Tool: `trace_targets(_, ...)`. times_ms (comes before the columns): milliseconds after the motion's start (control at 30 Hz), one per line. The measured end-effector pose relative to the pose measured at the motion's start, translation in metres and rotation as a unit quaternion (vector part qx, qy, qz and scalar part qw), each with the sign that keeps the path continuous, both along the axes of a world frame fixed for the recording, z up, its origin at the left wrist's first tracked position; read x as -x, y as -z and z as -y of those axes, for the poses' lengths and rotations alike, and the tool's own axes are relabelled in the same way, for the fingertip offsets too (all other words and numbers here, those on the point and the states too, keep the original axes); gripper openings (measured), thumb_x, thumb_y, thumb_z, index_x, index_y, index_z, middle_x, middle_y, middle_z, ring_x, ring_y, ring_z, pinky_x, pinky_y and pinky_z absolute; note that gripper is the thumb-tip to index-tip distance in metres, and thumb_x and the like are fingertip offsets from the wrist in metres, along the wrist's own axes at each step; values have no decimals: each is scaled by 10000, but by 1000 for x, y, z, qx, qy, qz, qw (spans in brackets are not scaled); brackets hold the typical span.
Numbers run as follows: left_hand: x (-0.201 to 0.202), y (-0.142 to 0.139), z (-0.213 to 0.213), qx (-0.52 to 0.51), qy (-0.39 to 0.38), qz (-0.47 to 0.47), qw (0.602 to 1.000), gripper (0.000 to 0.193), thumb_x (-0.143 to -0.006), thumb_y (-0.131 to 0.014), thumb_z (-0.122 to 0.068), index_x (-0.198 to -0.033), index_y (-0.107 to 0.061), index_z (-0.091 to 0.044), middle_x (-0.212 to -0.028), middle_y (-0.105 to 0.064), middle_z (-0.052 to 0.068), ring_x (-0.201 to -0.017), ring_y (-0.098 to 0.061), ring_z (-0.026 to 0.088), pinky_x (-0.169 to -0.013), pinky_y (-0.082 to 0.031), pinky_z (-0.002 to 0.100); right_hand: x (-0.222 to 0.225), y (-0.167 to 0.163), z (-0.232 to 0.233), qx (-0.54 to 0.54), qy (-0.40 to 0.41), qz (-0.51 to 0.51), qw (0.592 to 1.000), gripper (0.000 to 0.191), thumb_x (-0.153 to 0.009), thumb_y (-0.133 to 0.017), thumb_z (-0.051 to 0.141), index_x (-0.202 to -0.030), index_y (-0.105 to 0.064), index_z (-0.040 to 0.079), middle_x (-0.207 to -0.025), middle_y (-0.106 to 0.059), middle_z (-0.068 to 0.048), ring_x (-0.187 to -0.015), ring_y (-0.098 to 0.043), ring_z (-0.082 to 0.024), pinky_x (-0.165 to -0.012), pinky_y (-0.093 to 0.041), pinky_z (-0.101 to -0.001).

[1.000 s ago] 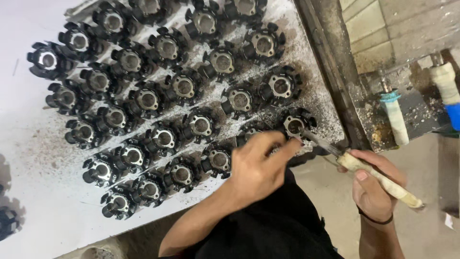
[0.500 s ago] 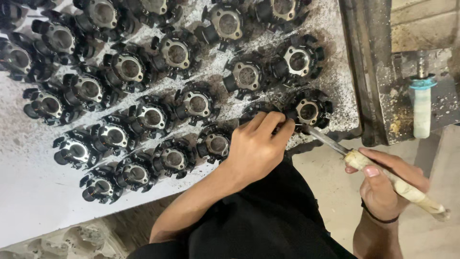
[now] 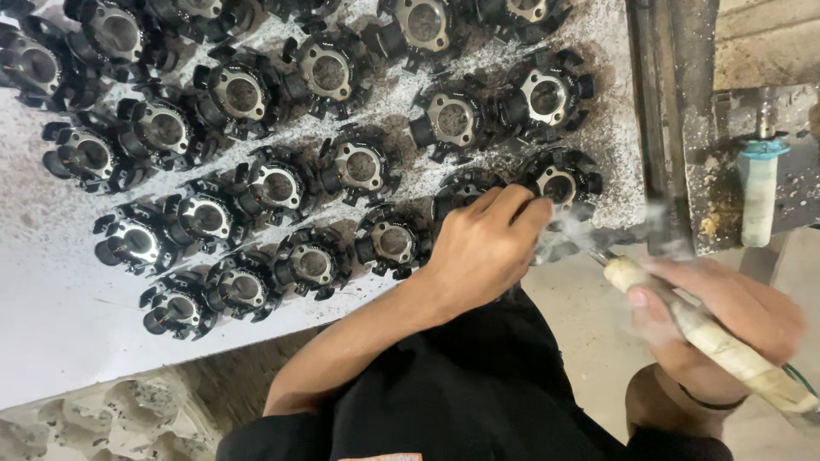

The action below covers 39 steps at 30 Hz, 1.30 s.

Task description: The person picks up black rotor-like components one at a time from a tray and uses a soldering iron to solder each one, with visible smoke, then sets the finished component back on the tray. Earlier the person uses a metal rod tool on the components before switching to the soldering iron.

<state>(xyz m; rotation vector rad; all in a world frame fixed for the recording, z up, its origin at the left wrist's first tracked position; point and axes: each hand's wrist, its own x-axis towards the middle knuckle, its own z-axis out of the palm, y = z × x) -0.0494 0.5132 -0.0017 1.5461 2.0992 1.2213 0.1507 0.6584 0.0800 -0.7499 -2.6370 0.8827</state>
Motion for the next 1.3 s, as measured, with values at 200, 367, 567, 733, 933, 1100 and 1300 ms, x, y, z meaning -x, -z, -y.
trace_targets(200, 30, -82, 21, 49, 45, -5, 998, 370, -775, -684, 9, -1141, -667, -42, -864, -611, 83, -732, -673, 288, -580, -538, 400, -17, 25, -8, 234, 159, -222, 933, 153, -1046, -668, 70, -1100, -673, -72, -952, -705, -186, -783, -716, -263, -714, -598, -323)
trace_targets(367, 72, -91, 0, -9, -8, -95, 995, 361, -804, -668, 60, -1158, -665, -14, -885, -612, 68, -759, -644, 253, -564, -530, 365, 3, 70, -12, 320, 196, -347, 859, 140, -1057, -632, 38, -1118, -598, -83, -968, -642, -202, -765, -677, -311, -671, -582, -384)
trace_targets(567, 100, -21, -33, 47, -67, -107, 991, 348, -737, -671, 47, -1071, -722, -40, -972, -582, 124, -847, -665, 244, -477, -515, 376, 44, 85, -27, 251, 126, -342, 896, 229, -1050, -637, 40, -1185, -495, -78, -1007, -615, -195, -741, -649, -290, -682, -594, -384)
trace_targets(733, 101, -6, -32, 10, -60, -76, 995, 275, -806, -679, 11, -1076, -714, -23, -1020, -562, 79, -865, -661, 235, -598, -572, 365, 57, 85, -39, 244, 117, -293, 917, 137, -1100, -625, 9, -1150, -553, -96, -989, -594, -201, -756, -633, -294, -726, -611, -392)
trace_targets(933, 94, 4, -35, -6, -35, -86, 996, 194, -806, -691, -9, -1000, -699, -13, -998, -558, 82, -864, -663, 236, -616, -570, 368, 72, 63, -35, 199, 118, -235, 944, 224, -1113, -678, 82, -1125, -568, -112, -1025, -634, -190, -817, -698, -269, -738, -634, -343)
trace_targets(1100, 79, 9, -41, -3, -40, -90, 995, 182, -774, -698, -6, -954, -676, -19, -972, -563, 99, -878, -677, 257, -605, -565, 377, 87, 17, -31, 165, 93, -132, 973, 201, -1103, -729, 49, -1143, -649, -131, -1041, -700, -214, -861, -722, -237, -819, -618, -294)
trace_targets(1300, 78, -19, -48, -16, -47, -51, 997, 171, -841, -705, -4, -998, -643, -33, -967, -565, 103, -813, -673, 275, -613, -570, 381, 86, -5, -45, 124, 37, -80, 988, 232, -1114, -741, 91, -1122, -666, -129, -986, -715, -209, -809, -720, -211, -743, -575, -260)
